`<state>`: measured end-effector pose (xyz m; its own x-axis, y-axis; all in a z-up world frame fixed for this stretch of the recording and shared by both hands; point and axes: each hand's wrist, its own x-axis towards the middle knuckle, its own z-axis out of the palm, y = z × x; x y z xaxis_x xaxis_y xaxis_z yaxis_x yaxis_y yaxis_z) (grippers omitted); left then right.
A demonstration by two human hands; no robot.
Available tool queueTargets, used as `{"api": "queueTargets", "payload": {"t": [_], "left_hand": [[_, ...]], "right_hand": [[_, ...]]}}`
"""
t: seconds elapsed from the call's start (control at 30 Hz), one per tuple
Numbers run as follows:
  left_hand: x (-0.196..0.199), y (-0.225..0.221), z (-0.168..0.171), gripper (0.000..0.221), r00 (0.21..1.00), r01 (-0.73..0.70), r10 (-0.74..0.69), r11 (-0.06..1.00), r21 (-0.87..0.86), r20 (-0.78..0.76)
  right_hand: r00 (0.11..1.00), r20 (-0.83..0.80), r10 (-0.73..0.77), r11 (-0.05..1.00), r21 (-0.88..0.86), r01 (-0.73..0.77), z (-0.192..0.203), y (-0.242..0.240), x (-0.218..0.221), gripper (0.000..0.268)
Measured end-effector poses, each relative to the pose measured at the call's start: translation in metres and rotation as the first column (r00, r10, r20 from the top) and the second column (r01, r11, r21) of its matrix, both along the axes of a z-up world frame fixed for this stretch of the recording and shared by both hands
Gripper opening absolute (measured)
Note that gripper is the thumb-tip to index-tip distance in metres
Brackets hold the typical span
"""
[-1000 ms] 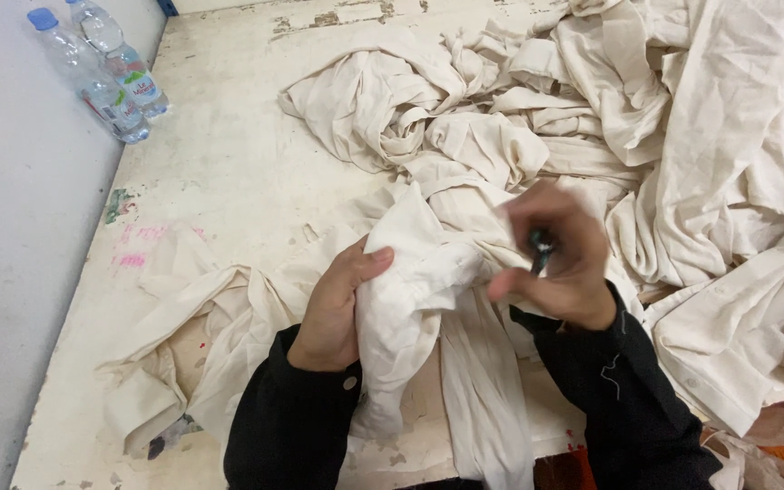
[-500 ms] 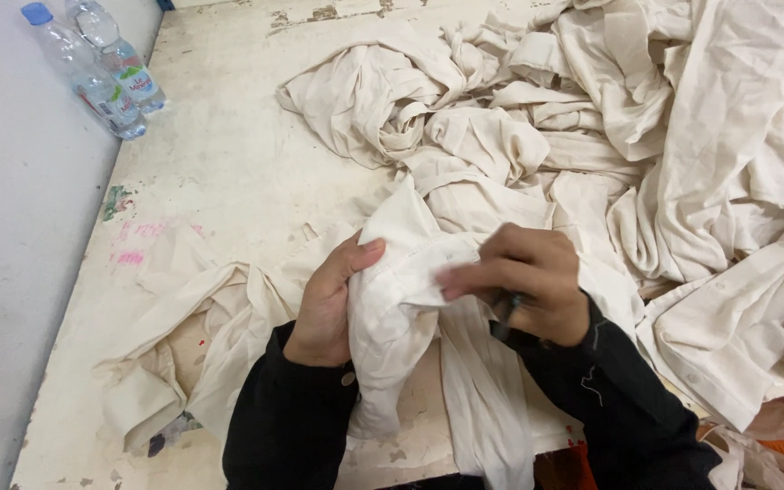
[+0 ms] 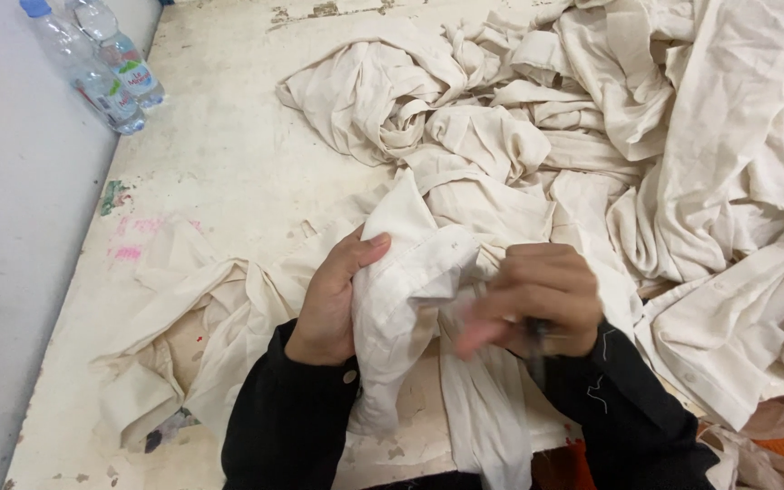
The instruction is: Trimming loose threads from white shirts using a thread clipper in a garment factory.
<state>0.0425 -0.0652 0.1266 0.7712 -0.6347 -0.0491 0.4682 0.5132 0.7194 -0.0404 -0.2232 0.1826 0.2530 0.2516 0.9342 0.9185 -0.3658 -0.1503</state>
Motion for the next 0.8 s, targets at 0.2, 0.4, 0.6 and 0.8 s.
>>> {"api": "queueTargets", "payload": {"t": [0.2, 0.4, 0.6, 0.8], "left_hand": [[-0.003, 0.0, 0.008, 0.048, 0.998, -0.028, 0.027, 0.999, 0.018, 0.063], [-0.021, -0.002, 0.042, 0.049, 0.962, -0.113, 0.09, 0.991, 0.074, 0.257], [-0.03, 0.003, 0.048, 0.025, 0.68, -0.345, 0.101, 0.918, 0.195, 0.726], [-0.026, -0.002, 0.042, 0.04, 0.3, -0.876, -0.502, 0.19, 0.442, 0.811]], "right_hand": [[0.969, -0.094, 0.227, 0.968, 0.132, -0.214, -0.05, -0.015, 0.015, 0.039], [0.924, -0.381, -0.002, 0.924, 0.353, 0.148, -0.024, -0.02, 0.018, 0.046], [0.764, -0.632, 0.126, 0.925, 0.354, 0.14, -0.019, -0.021, 0.02, 0.014], [0.857, -0.391, -0.336, 0.78, 0.395, 0.486, -0.014, -0.081, 0.016, 0.014]]}}
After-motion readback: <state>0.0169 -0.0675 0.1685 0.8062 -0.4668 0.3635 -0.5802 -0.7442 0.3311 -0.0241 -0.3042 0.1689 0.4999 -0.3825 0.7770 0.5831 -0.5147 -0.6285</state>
